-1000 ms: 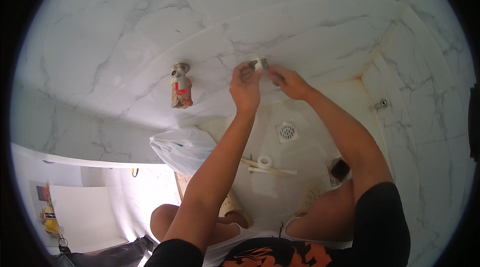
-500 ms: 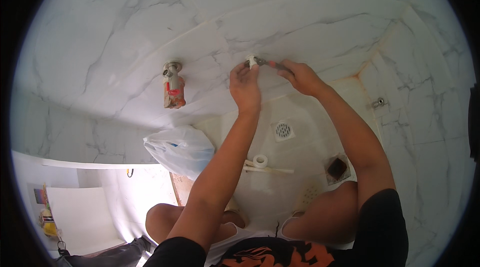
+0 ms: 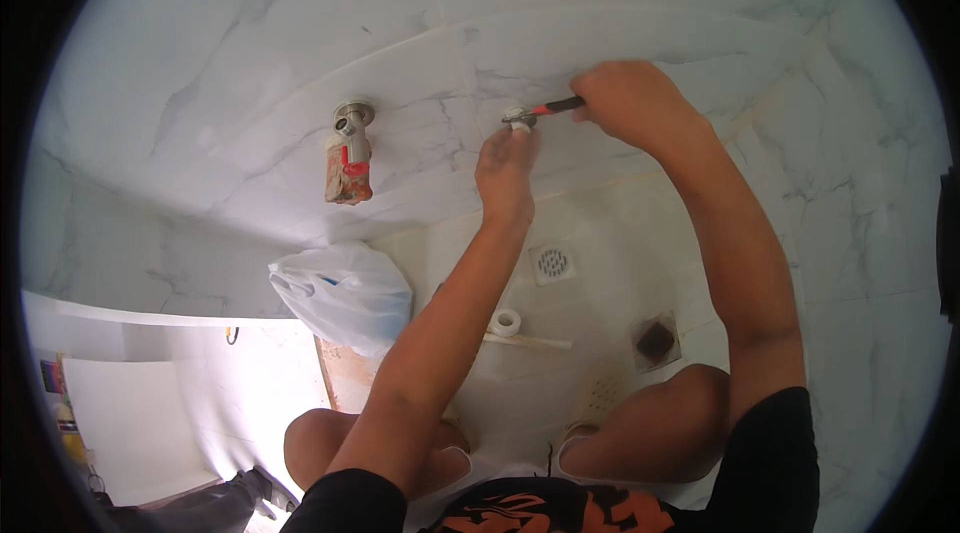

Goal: The person sits on the floor and wraps white thread seal tape around the threaded ends of brass faucet valves. They then use a wrench to tighten the valves onto wall pipes and handle various plumbing parts and tools.

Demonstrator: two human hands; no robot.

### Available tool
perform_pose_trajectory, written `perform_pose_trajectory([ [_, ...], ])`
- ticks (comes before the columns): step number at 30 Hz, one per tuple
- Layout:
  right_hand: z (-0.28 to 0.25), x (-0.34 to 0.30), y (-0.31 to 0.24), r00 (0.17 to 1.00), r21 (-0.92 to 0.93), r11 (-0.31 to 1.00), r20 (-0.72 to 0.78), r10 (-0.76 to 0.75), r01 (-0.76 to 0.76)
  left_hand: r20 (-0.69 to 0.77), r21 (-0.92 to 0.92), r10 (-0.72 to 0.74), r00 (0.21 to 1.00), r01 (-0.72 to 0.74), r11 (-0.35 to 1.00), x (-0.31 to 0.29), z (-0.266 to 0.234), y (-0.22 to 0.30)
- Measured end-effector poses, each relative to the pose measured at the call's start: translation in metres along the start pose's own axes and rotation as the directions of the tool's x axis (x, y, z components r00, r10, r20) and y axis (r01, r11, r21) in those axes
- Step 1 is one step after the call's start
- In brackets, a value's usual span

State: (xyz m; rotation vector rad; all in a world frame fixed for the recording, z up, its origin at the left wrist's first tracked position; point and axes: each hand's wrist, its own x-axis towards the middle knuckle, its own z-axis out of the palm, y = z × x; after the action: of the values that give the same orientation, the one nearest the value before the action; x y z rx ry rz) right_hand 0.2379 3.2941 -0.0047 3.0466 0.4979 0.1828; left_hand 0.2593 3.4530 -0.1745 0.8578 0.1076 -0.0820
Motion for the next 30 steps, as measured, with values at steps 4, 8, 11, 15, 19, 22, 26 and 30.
perform_pose_trajectory([
  [4,-0.040,0.057,-0.068,0.962,-0.180,0.959,0.201,-0.183,0.220,0.152,-0.242,-0.141,0.978,0.176,0.954,-0.004,-0.008,-0.011],
  [8,-0.063,0.090,-0.132,0.931,-0.118,0.952,0.270,-0.245,0.284,0.294,-0.008,-0.050,0.954,0.054,0.998,-0.009,-0.013,-0.011],
  [11,-0.058,0.099,-0.139,0.966,0.064,0.992,0.228,-0.124,0.112,0.364,-0.316,-0.209,0.907,0.332,0.889,-0.012,-0.018,-0.007],
  [15,0.000,0.079,-0.145,0.972,0.394,0.919,-0.213,0.102,-0.011,0.503,-0.244,-0.181,0.845,0.340,0.908,-0.010,-0.046,-0.010],
  [19,0.086,0.058,-0.194,0.928,0.393,0.913,-0.287,0.238,-0.112,0.462,0.191,-0.485,0.742,0.451,0.872,0.006,-0.101,-0.019],
  [22,0.146,0.058,-0.215,0.966,0.324,0.924,-0.085,0.244,-0.205,0.426,0.288,-0.592,0.684,0.518,0.805,0.012,-0.141,-0.026],
  [26,0.204,0.037,-0.179,0.916,0.272,0.875,0.088,0.392,-0.401,0.398,0.465,-0.679,0.617,0.502,0.729,0.006,-0.169,-0.036],
  [30,0.210,0.002,-0.119,0.790,0.224,0.762,0.077,0.608,-0.608,0.254,0.649,-0.786,0.564,0.504,0.571,-0.002,-0.163,-0.052],
])
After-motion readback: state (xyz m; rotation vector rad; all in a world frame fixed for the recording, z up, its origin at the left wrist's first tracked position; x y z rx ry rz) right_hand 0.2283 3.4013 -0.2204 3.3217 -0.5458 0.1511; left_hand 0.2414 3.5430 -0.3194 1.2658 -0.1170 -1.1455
